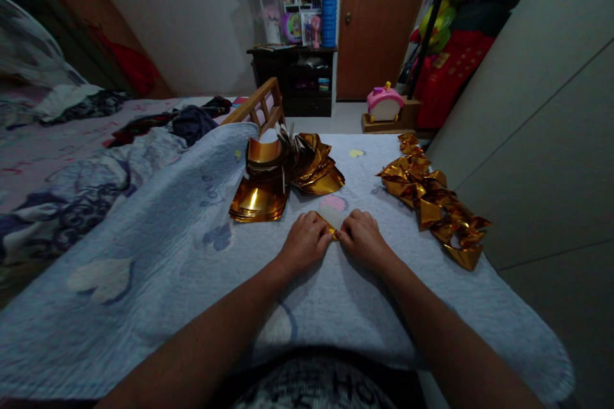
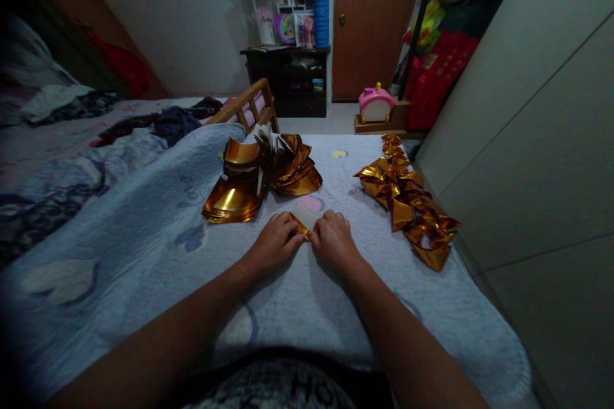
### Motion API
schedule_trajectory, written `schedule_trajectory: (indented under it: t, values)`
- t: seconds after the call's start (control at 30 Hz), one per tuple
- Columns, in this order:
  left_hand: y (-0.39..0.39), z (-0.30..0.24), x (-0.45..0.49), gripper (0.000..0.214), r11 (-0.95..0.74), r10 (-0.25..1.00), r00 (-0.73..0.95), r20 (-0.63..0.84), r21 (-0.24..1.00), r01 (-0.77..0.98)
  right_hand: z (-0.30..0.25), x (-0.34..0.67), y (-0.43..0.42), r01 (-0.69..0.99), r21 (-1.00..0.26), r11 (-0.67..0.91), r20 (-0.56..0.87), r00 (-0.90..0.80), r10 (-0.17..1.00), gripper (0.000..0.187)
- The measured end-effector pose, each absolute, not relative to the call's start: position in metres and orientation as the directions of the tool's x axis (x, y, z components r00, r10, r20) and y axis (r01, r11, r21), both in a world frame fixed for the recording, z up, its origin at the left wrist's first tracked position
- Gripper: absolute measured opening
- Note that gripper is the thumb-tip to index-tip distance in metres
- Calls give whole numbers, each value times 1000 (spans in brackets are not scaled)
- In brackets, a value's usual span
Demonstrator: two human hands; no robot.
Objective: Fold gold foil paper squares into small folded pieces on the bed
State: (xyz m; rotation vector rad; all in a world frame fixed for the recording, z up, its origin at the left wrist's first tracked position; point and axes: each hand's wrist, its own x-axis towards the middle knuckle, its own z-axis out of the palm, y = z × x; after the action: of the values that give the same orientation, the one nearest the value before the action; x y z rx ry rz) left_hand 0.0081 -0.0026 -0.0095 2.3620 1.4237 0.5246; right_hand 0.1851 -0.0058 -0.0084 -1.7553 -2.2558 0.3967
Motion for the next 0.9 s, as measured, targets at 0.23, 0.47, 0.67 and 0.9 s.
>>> schedule_trajectory:
  t: [0.23,0.47,0.67,0.9]
  values:
    - [-4,-9,10,17,-431,901,409,144,403,808,-7,183,-7,916,-333,223,20,-230,973,20]
    - [-6,-11,11,16,-411,912,380,156,348,843,-11,182,-10,927,-297,229,50,-224,973,18]
    - [-6,-12,10,13,-388,921,362,140,361,848,-9,182,-11,930,-285,234,40,-233,972,17]
    - [-6,-6,11,10,-338,938,340,65,382,860,-7,182,-11,934,-268,238,41,-236,971,18]
